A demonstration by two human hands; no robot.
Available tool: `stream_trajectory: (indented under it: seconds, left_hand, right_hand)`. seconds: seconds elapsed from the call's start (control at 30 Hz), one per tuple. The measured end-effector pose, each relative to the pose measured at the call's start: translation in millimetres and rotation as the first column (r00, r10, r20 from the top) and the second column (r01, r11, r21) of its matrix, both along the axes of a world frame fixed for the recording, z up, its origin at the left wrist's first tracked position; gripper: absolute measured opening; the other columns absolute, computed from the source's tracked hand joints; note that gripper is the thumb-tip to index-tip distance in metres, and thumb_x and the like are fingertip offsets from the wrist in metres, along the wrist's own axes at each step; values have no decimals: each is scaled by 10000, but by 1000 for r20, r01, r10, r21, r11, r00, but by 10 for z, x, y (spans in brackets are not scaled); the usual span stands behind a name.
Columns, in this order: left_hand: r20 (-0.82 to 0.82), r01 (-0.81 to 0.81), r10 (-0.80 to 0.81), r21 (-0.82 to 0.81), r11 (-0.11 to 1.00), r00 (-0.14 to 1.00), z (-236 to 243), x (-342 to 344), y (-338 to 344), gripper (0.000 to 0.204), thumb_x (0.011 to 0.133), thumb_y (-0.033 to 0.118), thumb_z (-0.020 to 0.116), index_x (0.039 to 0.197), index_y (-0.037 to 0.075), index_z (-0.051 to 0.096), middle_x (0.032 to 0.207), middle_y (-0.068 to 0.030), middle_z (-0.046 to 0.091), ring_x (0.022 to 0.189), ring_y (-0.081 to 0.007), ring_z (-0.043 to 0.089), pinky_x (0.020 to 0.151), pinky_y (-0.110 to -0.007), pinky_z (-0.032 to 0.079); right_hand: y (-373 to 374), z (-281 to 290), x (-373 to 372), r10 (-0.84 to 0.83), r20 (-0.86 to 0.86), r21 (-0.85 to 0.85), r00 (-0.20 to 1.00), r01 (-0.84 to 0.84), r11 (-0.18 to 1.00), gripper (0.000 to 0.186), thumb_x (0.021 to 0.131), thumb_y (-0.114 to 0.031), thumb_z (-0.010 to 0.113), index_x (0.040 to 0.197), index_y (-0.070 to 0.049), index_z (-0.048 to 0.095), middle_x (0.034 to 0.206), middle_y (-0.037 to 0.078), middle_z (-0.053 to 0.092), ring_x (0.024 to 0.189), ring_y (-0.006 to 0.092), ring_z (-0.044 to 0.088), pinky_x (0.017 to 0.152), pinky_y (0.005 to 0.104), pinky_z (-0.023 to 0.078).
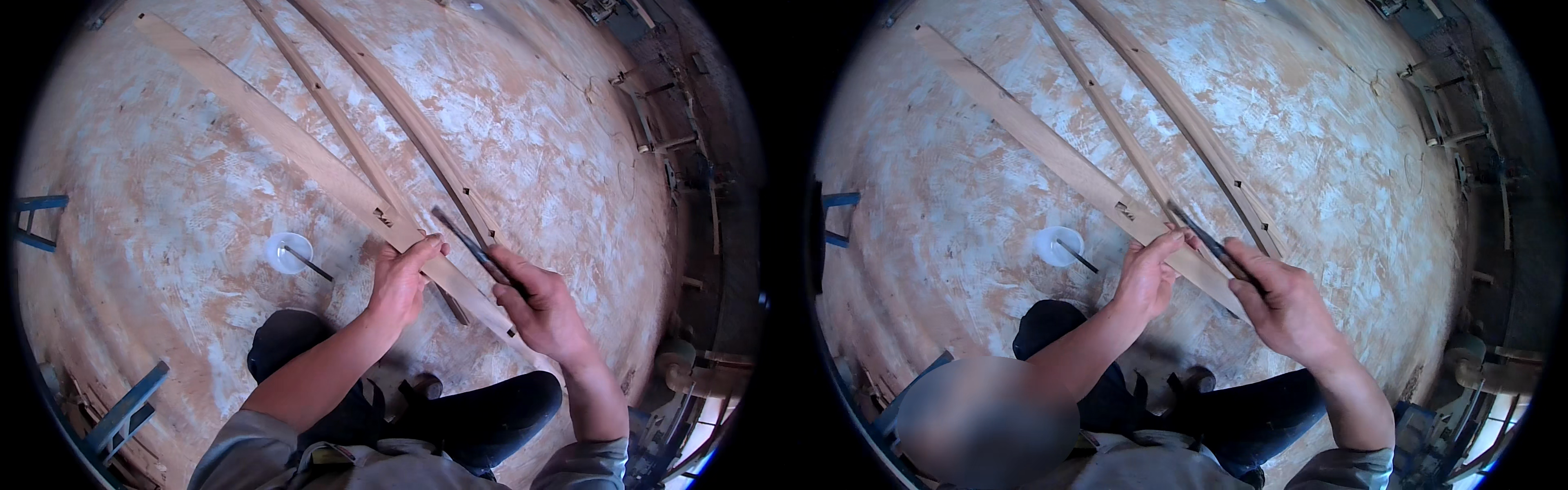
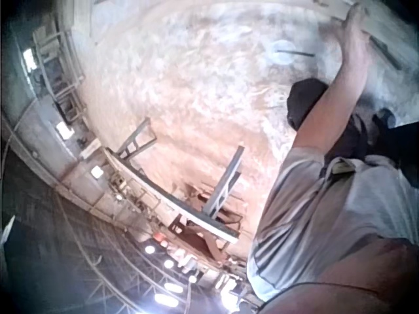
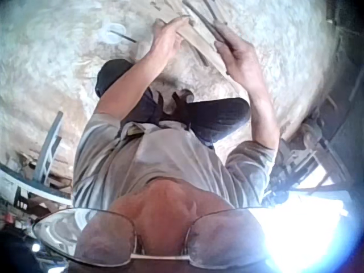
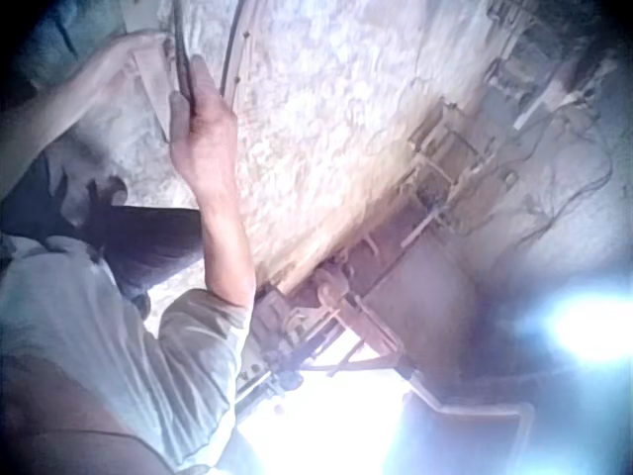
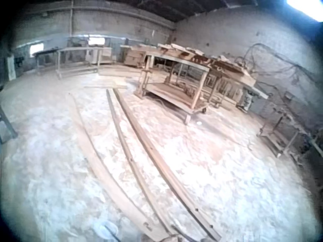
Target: The person pours a liquid from a plastic bottle into a small container and then uses a chisel to carve notches into long, thin wooden strips. The person kneels on the floor to perform the carving task.
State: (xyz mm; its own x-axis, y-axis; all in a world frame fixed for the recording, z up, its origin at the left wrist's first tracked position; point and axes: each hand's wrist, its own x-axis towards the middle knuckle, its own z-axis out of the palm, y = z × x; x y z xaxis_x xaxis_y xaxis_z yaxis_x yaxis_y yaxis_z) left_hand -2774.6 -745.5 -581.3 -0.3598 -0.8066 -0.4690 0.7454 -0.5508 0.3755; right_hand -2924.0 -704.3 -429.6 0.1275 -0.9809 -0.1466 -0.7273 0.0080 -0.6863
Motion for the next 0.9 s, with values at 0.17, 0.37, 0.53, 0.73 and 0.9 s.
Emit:
stream_trajectory:
  seconds: [0.17, 0.37, 0.53, 0.73, 0.9]
  left_hand:
    - [-20, -4, 4, 11, 1000, 1000, -3, -52, 23, 114, 903, 72, 635, 995, 102, 575, 939, -25, 641, 911, -125, 629, 801, -288, 498]
    - [-20, -33, 34, 33, 999, 999, -5, -58, 29, 103, 905, 70, 643, 929, 124, 557, 909, -3, 622, 873, -107, 624, 752, -262, 491]
    - [-12, -18, 18, 15, 1000, 1000, -45, -36, 46, 98, 904, 75, 648, 929, 138, 576, 907, 17, 626, 838, -66, 604, 682, -241, 451]
    - [-27, -55, 55, 11, 998, 998, 36, -35, 64, 114, 895, 65, 652, 963, 127, 586, 932, 18, 634, 864, -61, 602, 710, -247, 455]
    - [-62, -80, 78, -35, 996, 995, 108, -26, 74, 205, 876, 36, 651, 1053, 104, 571, 990, -9, 634, 924, -106, 611, 815, -296, 482]
  right_hand:
    - [-59, 7, 196, 15, 2, 85, 1000, -15, 996, 335, 888, -67, 633, 1220, -24, 612, 1013, 214, 672, 909, 347, 674, 763, 361, 534]
    - [-115, -4, 302, -39, 22, 209, 999, 33, 977, 333, 909, -91, 616, 1237, -39, 608, 945, 206, 677, 856, 350, 680, 742, 355, 538]
    - [-211, 38, 374, -74, -52, 314, 996, 86, 945, 320, 933, -111, 587, 1250, -65, 606, 920, 209, 675, 818, 344, 685, 701, 368, 529]
    - [-354, 340, 542, -6, -200, 391, 980, 86, 916, 316, 943, -119, 571, 1252, -64, 606, 865, 183, 646, 754, 280, 633, 672, 350, 510]
    - [-501, 452, 571, 238, -326, 268, 915, -151, 951, 343, 935, -92, 582, 1276, -59, 599, 737, 121, 600, 641, 124, 551, 640, 279, 485]
